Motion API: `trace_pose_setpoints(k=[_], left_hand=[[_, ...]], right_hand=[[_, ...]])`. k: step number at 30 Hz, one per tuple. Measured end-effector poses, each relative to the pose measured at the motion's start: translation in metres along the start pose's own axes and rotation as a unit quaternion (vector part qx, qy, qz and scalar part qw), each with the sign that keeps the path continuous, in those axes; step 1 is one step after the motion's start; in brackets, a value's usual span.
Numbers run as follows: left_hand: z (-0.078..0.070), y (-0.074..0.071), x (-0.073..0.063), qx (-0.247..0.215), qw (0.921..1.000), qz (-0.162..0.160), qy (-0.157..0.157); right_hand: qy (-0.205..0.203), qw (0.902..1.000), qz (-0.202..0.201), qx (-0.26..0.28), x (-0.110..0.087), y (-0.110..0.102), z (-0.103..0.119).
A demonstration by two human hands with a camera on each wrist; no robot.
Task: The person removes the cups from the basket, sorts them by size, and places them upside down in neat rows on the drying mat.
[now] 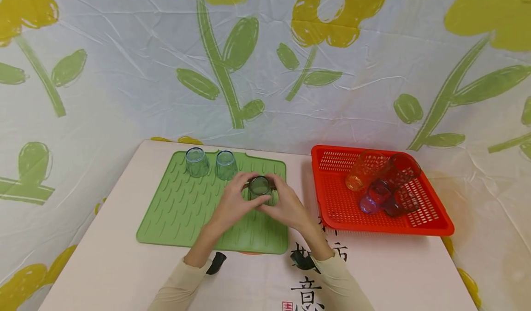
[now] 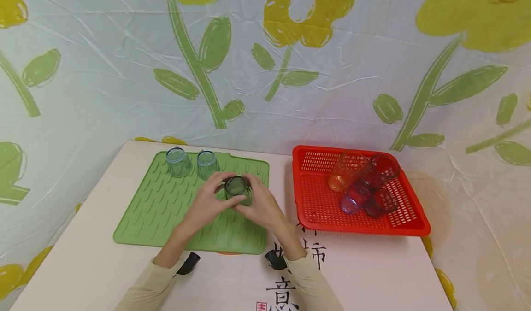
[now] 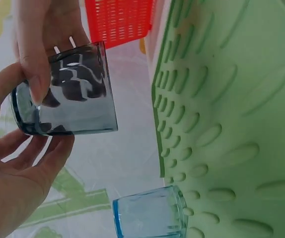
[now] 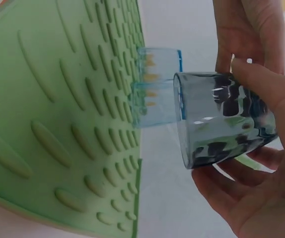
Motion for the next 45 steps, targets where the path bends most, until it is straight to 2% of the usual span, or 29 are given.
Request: trace_pose_setpoints(k=[5,11,14,23,27,37,45], left_hand=[[-0.002,0.001,0.001,0.035,0.9993,-0.001,0.015],[0.008,-0.003,0.000,0.057,0.9978,0.020,-0.025],[0.013,-0.009,0.001,0.075,0.9965,0.021,-0.030],[0.033,-0.039,-0.001,0.125,0.9920,-0.017,-0.006],[0.045,-0.053,-0.005,0.142,0.9894,-0.030,-0.010],[0.071,-0.086,-0.011,0.177,0.9824,-0.057,-0.017],[0.089,-0.108,-0.021,0.227,0.9706,-0.078,-0.020]], right_hand=[[0.018,0.9994,-0.014,0.026,0.001,0.002,-0.006],[0.020,0.9992,-0.023,0.026,0.005,0.002,-0.011],[0.026,0.9990,-0.028,0.023,0.007,0.001,-0.015],[0.079,0.9956,-0.047,0.016,0.016,-0.003,-0.034],[0.099,0.9935,-0.052,0.023,0.022,-0.003,-0.042],[0.107,0.9874,-0.107,0.044,0.036,-0.008,-0.059],[0.109,0.9805,-0.155,0.053,0.041,-0.012,-0.069]])
Point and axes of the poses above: each hand's wrist, its own x-axis towards the middle knuckle, its own y-axis out of the palm, z = x × y, the point moved 9 cm from there along x, towards the middle knuckle, and after that the axes turned 14 degrees about -y, right-handed, at the moved point
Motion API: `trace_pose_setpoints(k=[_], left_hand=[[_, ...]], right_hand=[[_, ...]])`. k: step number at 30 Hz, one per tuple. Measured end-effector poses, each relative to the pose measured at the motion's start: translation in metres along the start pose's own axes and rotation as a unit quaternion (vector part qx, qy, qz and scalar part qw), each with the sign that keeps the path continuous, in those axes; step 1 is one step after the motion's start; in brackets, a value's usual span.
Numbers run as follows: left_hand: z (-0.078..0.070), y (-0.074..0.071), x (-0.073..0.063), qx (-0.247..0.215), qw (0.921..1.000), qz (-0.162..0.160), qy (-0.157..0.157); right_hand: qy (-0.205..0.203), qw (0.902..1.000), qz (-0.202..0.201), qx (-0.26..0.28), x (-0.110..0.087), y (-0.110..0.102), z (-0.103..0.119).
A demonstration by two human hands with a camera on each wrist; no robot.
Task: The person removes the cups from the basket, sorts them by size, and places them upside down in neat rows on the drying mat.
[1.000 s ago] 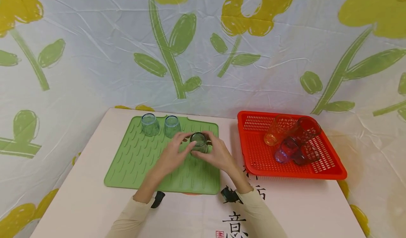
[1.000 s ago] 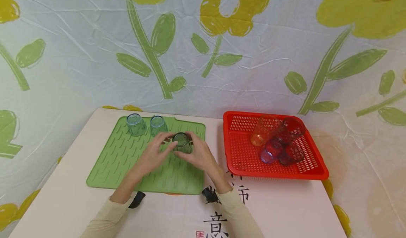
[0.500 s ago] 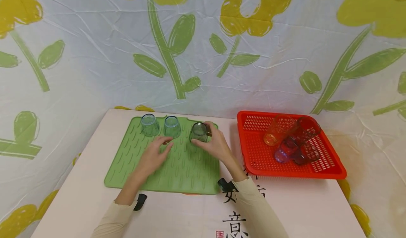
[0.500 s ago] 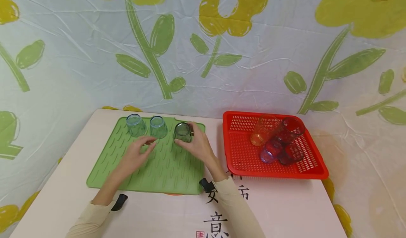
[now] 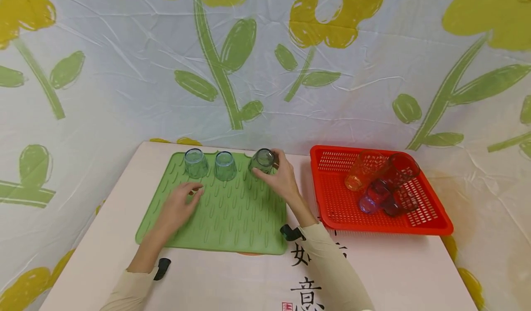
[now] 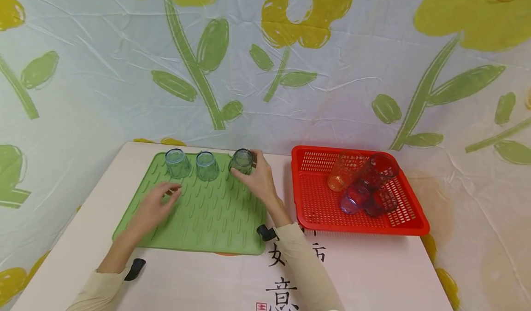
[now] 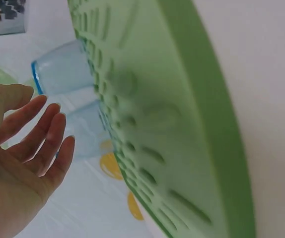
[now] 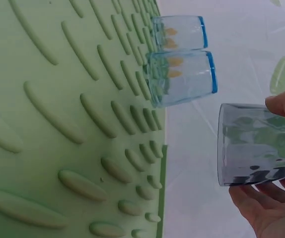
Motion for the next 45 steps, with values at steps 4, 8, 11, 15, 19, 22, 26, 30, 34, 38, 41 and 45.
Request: trace_pose_setpoints(k=[4,8,11,15,19,22,26,30,34,38,41,45], left_hand=[[0.012,-0.008,-0.004,0.019,0.9997,-0.017,-0.006],[0.023,-0.014,-0.006,0.041,0.9987,-0.031,-0.003],[0.030,-0.018,-0.005,0.055,0.9979,-0.034,-0.002],[0.040,-0.023,-0.005,0.074,0.9967,-0.031,-0.013],[0.051,-0.027,-0.007,0.092,0.9951,-0.025,-0.023],[0.058,-0.032,-0.009,0.102,0.9941,-0.029,-0.025],[0.066,-0.040,-0.013,0.109,0.9927,-0.048,-0.019],[0.073,-0.044,-0.016,0.116,0.9915,-0.057,-0.011],[0.079,-0.047,-0.017,0.119,0.9910,-0.060,-0.011],[0.084,-0.049,-0.018,0.115,0.9915,-0.059,-0.014],[0.086,-0.051,-0.018,0.116,0.9913,-0.062,-0.009],[0.090,-0.053,-0.019,0.127,0.9901,-0.058,-0.014]], right_hand=[[0.009,1.0000,0.000,0.001,0.005,0.003,-0.005],[0.028,0.9996,-0.004,0.005,0.007,0.006,-0.014],[0.045,0.9989,-0.008,0.001,0.007,0.007,-0.022],[0.062,0.9981,-0.001,0.002,0.007,0.012,-0.031],[0.073,0.9973,0.007,0.001,0.009,0.017,-0.037],[0.076,0.9970,0.015,-0.002,0.010,0.022,-0.040],[0.079,0.9963,0.033,-0.005,0.012,0.029,-0.043],[0.075,0.9962,0.041,-0.017,0.013,0.032,-0.043],[0.070,0.9960,0.048,-0.027,0.014,0.033,-0.044],[0.068,0.9951,0.057,-0.044,0.014,0.035,-0.048],[0.068,0.9942,0.064,-0.054,0.014,0.039,-0.050],[0.075,0.9920,0.077,-0.066,0.013,0.044,-0.053]])
Point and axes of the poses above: each hand's wrist, its own x-axis towards the middle knuckle, its own y-axis out of the palm, z = x × y, the point moved 9 cm from there along x, towards the middle knuckle, and after that the axes turned 14 degrees about -y, right-handed, at the moved point
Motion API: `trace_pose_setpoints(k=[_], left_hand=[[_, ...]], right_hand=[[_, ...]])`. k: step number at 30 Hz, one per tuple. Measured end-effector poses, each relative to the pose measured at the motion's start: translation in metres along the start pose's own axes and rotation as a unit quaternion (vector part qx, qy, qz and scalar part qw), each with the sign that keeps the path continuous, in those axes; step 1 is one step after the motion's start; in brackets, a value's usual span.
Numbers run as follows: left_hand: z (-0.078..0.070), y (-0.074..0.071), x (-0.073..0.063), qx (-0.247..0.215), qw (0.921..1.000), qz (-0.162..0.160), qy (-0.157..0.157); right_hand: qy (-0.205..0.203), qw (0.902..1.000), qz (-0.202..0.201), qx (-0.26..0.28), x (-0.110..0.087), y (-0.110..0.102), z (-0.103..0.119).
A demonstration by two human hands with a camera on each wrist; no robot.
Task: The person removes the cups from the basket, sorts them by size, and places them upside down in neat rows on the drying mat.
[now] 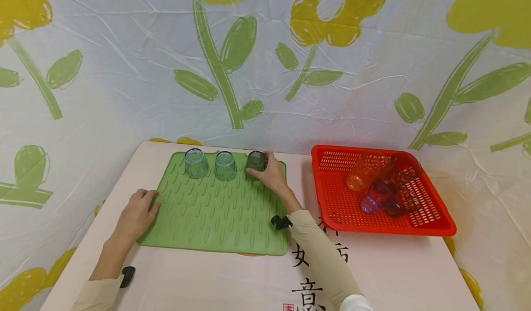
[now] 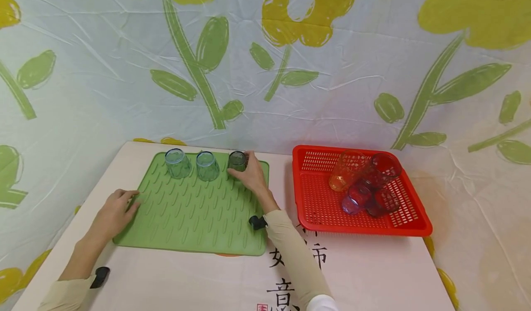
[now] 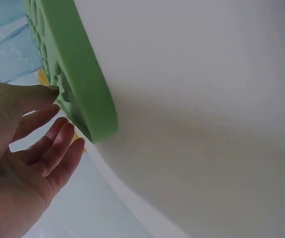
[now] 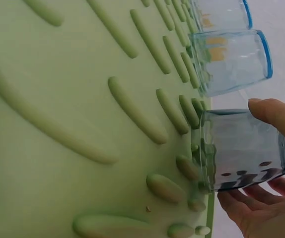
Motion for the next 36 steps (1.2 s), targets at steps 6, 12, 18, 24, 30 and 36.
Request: trace_pose_setpoints(k=[6,12,18,24,30,36], left_hand=[[0.009,0.005,0.000,0.015,0.9990,0.036,-0.022],[0.011,0.007,0.003,0.019,0.9975,0.066,-0.018],[0.013,0.006,0.006,0.003,0.9973,0.072,-0.016],[0.012,0.004,0.006,-0.005,0.9986,0.052,-0.005],[0.010,0.004,0.005,0.001,0.9992,0.037,0.016],[0.008,0.004,0.002,0.007,0.9987,0.012,0.049]], right_hand=[[0.006,1.0000,0.007,0.000,0.001,0.004,0.001],[-0.003,0.9998,0.016,0.015,0.000,0.007,0.006],[-0.001,0.9996,0.027,0.012,-0.001,0.008,0.006],[-0.005,0.9995,0.030,0.008,-0.006,0.003,0.007],[0.000,0.9983,0.058,0.001,-0.013,0.001,0.007],[-0.004,0.9979,0.062,-0.018,-0.023,-0.010,0.015]])
Point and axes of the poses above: each hand's wrist, its own x-axis towards the middle knuckle, its own y-axis out of the palm, z = x × y, the point moved 9 cm from there along x, towards the middle knuckle, and after that the axes turned 14 degrees about -y, right-handed, at the moved point
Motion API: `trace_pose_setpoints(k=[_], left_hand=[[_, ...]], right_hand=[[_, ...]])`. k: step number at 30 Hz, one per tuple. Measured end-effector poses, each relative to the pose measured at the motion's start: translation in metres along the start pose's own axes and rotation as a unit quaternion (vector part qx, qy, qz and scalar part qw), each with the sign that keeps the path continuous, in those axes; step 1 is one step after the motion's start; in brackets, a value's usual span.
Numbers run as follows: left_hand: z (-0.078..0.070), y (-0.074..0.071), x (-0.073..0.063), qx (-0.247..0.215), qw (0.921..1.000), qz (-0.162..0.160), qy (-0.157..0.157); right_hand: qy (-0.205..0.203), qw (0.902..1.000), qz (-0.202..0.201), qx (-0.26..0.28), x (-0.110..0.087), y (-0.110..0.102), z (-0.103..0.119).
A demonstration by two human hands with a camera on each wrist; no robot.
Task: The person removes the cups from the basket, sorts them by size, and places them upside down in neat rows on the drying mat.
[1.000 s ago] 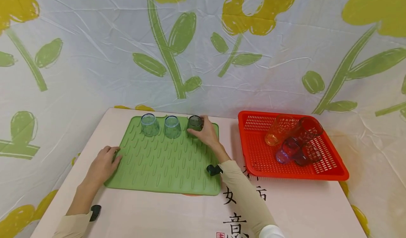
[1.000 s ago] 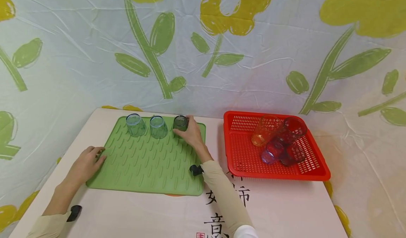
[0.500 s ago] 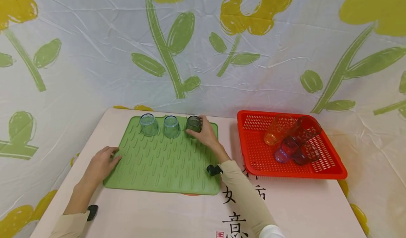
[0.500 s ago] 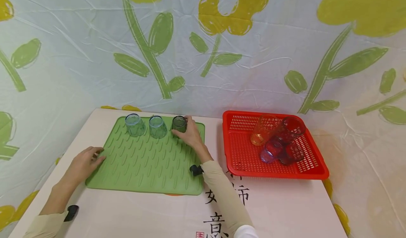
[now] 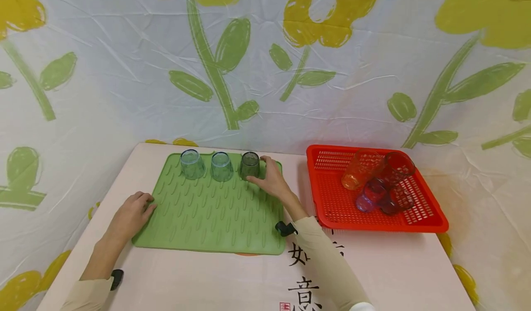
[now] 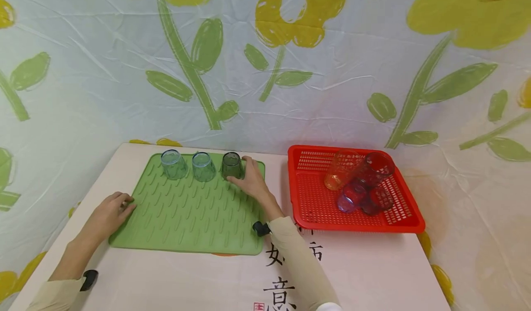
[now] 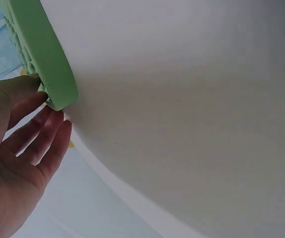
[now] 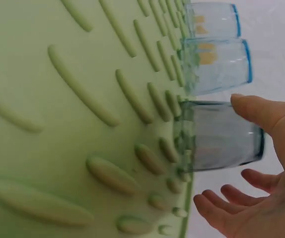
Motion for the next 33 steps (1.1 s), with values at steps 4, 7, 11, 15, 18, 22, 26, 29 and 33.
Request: trace_pose_setpoints(k=[4,7,11,15,18,22,26,29,33], left_hand=[[0.001,-0.002,-0.002,0.003,1.0000,-0.007,0.002],[0.002,-0.001,-0.003,0.002,1.0000,-0.001,-0.002],[0.002,0.000,-0.003,0.000,1.0000,0.009,-0.002],[0.001,0.001,-0.002,-0.001,0.9999,0.015,-0.002],[0.001,0.001,-0.002,-0.001,0.9998,0.018,-0.004],[-0.001,-0.001,-0.001,-0.003,0.9999,0.016,-0.001],[-0.004,-0.001,0.000,-0.005,0.9998,0.017,0.002],[-0.004,0.000,0.000,-0.004,0.9998,0.018,0.001],[-0.004,-0.001,0.001,-0.005,0.9999,0.013,0.004]], right_hand=[[-0.006,0.9999,0.000,-0.012,-0.007,-0.007,0.011],[-0.015,0.9996,0.001,-0.025,-0.010,-0.013,0.020],[-0.043,0.9985,-0.012,-0.031,-0.015,-0.024,0.033],[-0.076,0.9963,-0.029,-0.027,-0.020,-0.037,0.045],[-0.093,0.9947,-0.035,-0.029,-0.024,-0.047,0.051],[-0.101,0.9937,-0.034,-0.033,-0.029,-0.059,0.056],[-0.099,0.9935,-0.028,-0.047,-0.035,-0.074,0.056],[-0.102,0.9925,-0.029,-0.060,-0.039,-0.086,0.055],[-0.097,0.9921,-0.040,-0.070,-0.046,-0.104,0.053]])
Point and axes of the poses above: each hand's wrist, its own x-axis towards the middle knuckle, its own y-axis out of the palm, z = x × y, the point moved 9 cm from there along x, towards the middle knuckle, and after that the axes turned 14 degrees about -y, right-handed, at the moved point
